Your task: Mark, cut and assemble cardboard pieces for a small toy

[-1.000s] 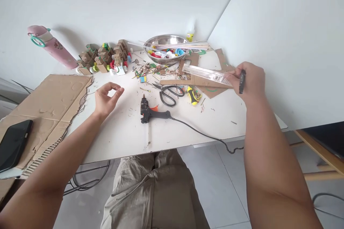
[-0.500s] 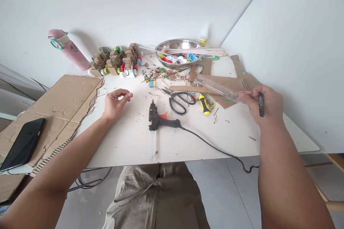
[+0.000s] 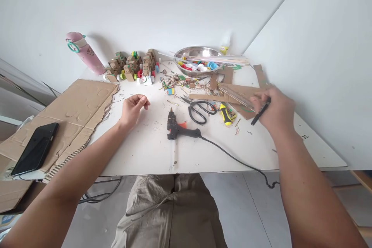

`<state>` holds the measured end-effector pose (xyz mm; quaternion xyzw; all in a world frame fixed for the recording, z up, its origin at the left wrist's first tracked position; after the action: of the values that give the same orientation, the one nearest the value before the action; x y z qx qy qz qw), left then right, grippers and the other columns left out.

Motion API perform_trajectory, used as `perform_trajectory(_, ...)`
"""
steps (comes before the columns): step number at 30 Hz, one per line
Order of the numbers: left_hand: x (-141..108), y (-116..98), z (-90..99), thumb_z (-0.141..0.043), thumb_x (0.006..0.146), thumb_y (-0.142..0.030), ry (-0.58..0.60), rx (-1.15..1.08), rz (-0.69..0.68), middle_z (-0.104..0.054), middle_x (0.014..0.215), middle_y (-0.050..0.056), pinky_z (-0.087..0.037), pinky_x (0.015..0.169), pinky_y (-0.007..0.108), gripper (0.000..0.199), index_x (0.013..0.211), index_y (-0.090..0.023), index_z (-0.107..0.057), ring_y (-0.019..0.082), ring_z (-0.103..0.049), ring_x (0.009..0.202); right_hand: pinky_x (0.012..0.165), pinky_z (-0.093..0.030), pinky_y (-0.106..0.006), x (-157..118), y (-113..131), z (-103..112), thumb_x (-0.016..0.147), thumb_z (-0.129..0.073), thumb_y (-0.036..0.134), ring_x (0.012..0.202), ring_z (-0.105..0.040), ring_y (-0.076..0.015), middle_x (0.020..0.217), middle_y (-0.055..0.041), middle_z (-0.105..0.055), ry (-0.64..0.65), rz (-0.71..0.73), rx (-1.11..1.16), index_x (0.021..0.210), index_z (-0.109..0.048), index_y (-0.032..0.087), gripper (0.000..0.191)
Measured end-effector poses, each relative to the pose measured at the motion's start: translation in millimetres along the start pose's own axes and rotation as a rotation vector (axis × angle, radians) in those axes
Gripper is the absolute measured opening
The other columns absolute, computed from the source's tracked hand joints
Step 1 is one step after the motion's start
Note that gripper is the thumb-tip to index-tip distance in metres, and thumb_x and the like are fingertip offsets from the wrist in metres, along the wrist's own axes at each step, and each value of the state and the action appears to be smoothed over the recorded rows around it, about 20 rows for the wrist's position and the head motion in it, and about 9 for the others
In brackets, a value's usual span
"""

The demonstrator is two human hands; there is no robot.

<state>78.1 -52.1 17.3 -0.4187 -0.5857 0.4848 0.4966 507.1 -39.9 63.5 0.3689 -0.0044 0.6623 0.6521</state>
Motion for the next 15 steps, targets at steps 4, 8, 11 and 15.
perform_trajectory(4,-4,3,-9.3,-0.094,0.076,-0.041,0.045,-0.184,0.098,-0.073,0.073,0.001,-0.055,0.067,0.028,0.033,0.066,-0.020,-0.070,0.010,-0.057,0.058,0.079,-0.063,-0.051,1,70,-22,0.071,-0.075,0.049,0.082,-0.078,-0.0319,0.081,-0.0043,-0.080,0.199,0.073,0.267,0.066,-0.035,0.030,0.044)
perform_trajectory(8,-14,-1,-20.0,-0.096,0.074,-0.047,0.120,-0.226,0.107,-0.078,0.081,0.003,-0.057,0.069,0.031,0.032,0.071,-0.021,-0.078,0.011,-0.060,0.061,0.085,-0.063,-0.053,-12,156,-51,0.083,-0.072,0.048,0.097,-0.081,-0.0355,0.095,-0.0066,-0.084,0.453,0.300,0.573,0.072,-0.037,0.030,0.041)
perform_trajectory(11,-20,-5,-24.7,-0.094,0.075,-0.053,0.173,-0.194,0.084,-0.082,0.087,0.005,-0.059,0.072,0.035,0.035,0.072,-0.022,-0.081,0.014,-0.063,0.064,0.085,-0.061,-0.050,-26,202,-70,0.087,-0.073,0.035,0.101,-0.081,-0.0340,0.097,-0.0041,-0.083,0.531,0.458,0.649,0.075,-0.037,0.030,0.039)
perform_trajectory(15,-24,-7,-26.8,-0.091,0.078,-0.061,0.230,-0.114,0.055,-0.083,0.086,0.006,-0.060,0.076,0.038,0.041,0.070,-0.022,-0.082,0.016,-0.065,0.066,0.078,-0.057,-0.043,-36,225,-85,0.092,-0.063,0.022,0.082,-0.074,-0.0273,0.079,-0.0011,-0.075,0.424,0.579,0.581,0.071,-0.038,0.030,0.034)
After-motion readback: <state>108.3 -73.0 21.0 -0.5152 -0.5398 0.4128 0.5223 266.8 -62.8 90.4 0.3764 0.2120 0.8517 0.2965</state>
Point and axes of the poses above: each hand's wrist, its own x-axis towards the middle knuckle, its own z-axis out of the back of the hand, y = z × x, the point moved 5 cm from there along x, towards the middle knuckle
